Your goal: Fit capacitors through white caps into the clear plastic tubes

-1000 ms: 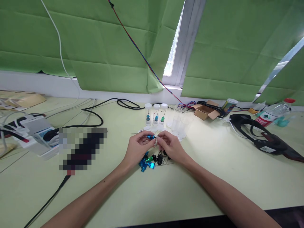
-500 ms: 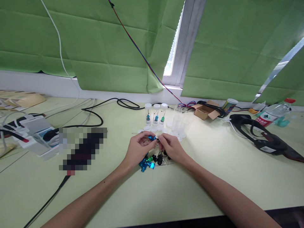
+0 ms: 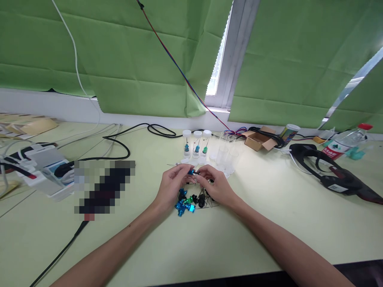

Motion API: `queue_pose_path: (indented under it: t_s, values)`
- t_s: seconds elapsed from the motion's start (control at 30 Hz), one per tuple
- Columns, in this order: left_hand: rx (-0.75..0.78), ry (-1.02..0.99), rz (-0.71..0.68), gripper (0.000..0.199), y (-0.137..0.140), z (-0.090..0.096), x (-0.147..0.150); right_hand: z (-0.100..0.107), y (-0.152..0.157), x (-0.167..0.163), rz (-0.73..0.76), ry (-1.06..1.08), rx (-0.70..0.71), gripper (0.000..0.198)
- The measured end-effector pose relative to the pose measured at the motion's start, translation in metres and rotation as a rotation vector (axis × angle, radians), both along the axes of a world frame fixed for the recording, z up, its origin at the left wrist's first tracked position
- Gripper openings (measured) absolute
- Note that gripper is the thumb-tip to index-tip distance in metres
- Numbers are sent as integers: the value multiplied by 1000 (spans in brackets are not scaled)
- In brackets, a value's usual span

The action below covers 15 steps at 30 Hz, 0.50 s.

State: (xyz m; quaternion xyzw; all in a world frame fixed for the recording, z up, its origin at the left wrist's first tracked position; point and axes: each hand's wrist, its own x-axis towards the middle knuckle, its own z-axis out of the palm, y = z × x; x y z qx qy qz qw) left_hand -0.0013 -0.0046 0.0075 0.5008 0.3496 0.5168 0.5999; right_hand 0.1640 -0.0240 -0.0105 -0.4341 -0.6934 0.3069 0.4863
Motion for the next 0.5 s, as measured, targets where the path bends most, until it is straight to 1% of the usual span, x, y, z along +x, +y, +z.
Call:
queue_pose_path:
  t_s: [0.13,0.27,0.37,0.5]
  values:
    - [-90,-107,-2,43,1,2,1,0,0,0,-6,-16,29,21]
    - [-154,-132,-7,51,2,4,0,-1,0,0,-9,-29,47,19]
    - [-172,-153,-16,50,2,5,0,-1,0,0,-11,-35,59,16]
    - [-190,-182,-26,43,2,4,0,-1,0,0,-13,-41,60,15]
